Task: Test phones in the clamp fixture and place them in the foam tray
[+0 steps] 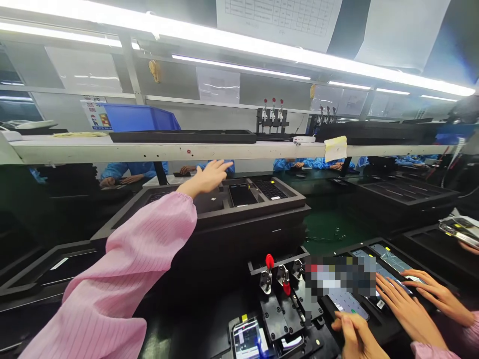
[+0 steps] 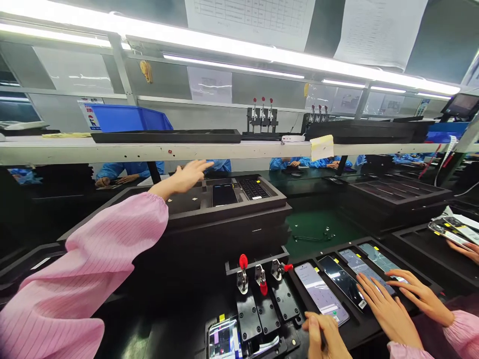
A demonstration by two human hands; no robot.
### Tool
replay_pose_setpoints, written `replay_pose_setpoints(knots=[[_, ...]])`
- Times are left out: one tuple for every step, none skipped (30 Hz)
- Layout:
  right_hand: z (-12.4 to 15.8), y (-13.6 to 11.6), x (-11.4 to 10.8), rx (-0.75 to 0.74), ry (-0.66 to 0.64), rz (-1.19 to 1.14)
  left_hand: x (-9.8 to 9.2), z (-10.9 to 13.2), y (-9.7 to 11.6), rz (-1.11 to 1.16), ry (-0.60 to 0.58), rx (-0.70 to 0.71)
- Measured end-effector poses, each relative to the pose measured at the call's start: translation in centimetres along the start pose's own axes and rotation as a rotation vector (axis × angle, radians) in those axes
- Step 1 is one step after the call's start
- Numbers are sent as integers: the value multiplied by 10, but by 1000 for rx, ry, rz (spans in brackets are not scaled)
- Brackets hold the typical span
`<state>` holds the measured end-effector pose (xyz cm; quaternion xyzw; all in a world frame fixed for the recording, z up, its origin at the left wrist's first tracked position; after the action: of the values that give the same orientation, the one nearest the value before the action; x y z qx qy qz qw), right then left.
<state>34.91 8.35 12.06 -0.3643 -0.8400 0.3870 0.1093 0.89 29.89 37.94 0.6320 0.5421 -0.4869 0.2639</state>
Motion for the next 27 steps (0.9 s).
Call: replay_pose_setpoints(knots=[[-5,-4,9,-36,-52,11,-21,14,3,28,64,-23],[-10,-8,18,-71,-105,25,-42,35,6,56,135,-53],[-14,-12,29,-102,-161,36,-60,62,12,84,193,-68],[-17,-14,40,-126,-217,45,-74,93,19,110,245,-77],[-18,-16,52,-145,-283,48,-84,129,26,148,313,-99],[-16,-16,64,-157,-355,53,-90,170,26,245,439,-192],[-12,-15,76,-160,-430,64,-85,210,30,311,521,-266],[-6,-12,87,-156,-501,83,-69,246,35,379,556,-329],[1,-10,95,-152,-556,105,-43,276,43,474,536,-372],[7,-7,101,-147,-591,123,-10,298,55,536,469,-363],[12,-5,106,-138,-611,136,30,311,73,567,314,-309],[17,-2,108,-123,-617,140,71,321,92,579,143,-248],[19,-1,111,-108,-618,132,109,331,106,582,8,-231],[21,0,112,-85,-613,113,139,338,117,577,-67,-223],[21,1,113,-60,-606,88,162,342,126,579,-125,-208],[21,1,115,-37,-600,62,178,343,135,587,-164,-177],[20,1,117,-17,-593,38,189,343,140,588,-185,-165],[19,1,119,0,-584,19,195,341,144,588,-201,-152],[17,0,120,15,-574,8,198,339,146,587,-211,-140],[17,0,122,26,-566,5,200,335,148,586,-222,-131],[16,0,123,34,-557,4,202,332,149,591,-235,-118],[16,0,123,40,-547,1,203,329,150,601,-250,-102],[17,-1,122,42,-536,-3,205,325,150,614,-263,-89],[17,-2,120,41,-522,-9,207,323,151,628,-274,-78],[17,-3,117,36,-500,-15,209,321,150,640,-280,-69],[16,-6,112,29,-472,-21,211,319,150,648,-280,-61],[14,-8,107,22,-441,-27,213,318,150,650,-277,-54]])
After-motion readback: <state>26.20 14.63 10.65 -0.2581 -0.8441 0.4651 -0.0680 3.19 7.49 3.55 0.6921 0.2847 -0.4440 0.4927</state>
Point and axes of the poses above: each hand's wrist, its own z-axis away from the middle knuckle, its own x-axis out of the palm, y = z × x, the point moved 9 cm from there along -z, towards the middle knuckle, and after that the axes turned 8 degrees about -z, right-handed, at the moved point
